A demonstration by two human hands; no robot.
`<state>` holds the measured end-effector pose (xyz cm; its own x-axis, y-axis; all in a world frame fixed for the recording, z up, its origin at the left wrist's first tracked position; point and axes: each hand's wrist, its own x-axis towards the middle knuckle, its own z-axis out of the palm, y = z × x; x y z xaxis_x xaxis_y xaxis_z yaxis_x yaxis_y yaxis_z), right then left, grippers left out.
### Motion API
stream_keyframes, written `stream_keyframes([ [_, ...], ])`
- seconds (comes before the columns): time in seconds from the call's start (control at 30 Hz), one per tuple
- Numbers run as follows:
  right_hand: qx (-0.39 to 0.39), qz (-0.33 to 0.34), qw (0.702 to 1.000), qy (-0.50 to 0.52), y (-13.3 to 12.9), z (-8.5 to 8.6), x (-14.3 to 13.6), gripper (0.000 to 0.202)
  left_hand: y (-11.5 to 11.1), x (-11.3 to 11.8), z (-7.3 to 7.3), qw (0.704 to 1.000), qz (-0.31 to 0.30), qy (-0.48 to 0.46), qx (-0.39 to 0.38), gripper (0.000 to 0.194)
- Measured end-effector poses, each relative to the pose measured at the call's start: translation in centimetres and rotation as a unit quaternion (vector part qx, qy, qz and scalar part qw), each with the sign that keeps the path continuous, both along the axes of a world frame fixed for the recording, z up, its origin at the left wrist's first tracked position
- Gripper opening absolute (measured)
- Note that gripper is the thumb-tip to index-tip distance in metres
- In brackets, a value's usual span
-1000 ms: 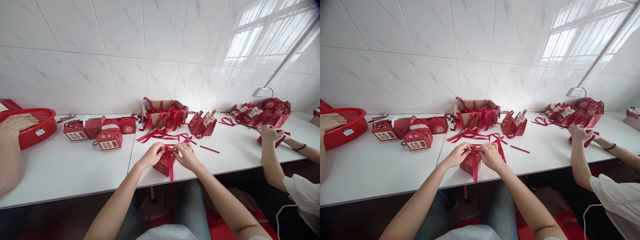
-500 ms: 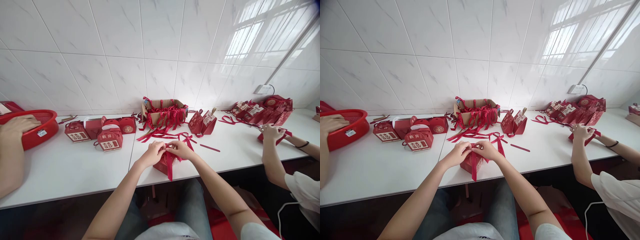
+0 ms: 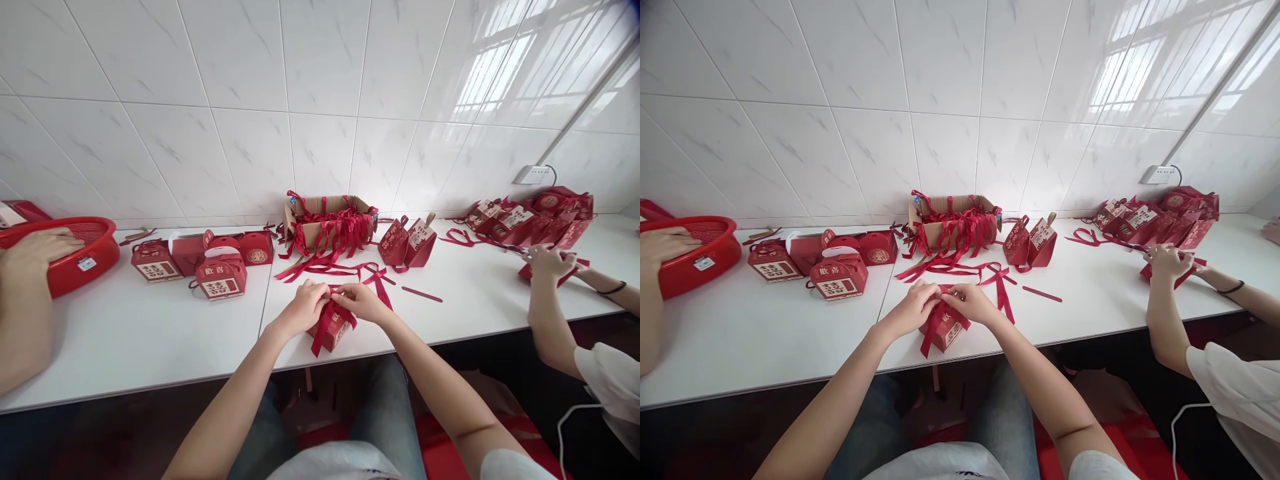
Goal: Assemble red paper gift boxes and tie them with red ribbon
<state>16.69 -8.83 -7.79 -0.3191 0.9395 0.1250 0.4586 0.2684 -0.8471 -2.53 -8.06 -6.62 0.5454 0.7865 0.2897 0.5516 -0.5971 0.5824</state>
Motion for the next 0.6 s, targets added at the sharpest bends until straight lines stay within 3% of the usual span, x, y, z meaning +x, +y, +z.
stream_keyframes([
  [0.6, 0.04, -0.062, 0.997, 0.0, -0.8, -0.5, -0.3, 0.023, 0.3, -1.0, -0.2, 0.999, 0.005, -0.016, 0.031, 0.007],
])
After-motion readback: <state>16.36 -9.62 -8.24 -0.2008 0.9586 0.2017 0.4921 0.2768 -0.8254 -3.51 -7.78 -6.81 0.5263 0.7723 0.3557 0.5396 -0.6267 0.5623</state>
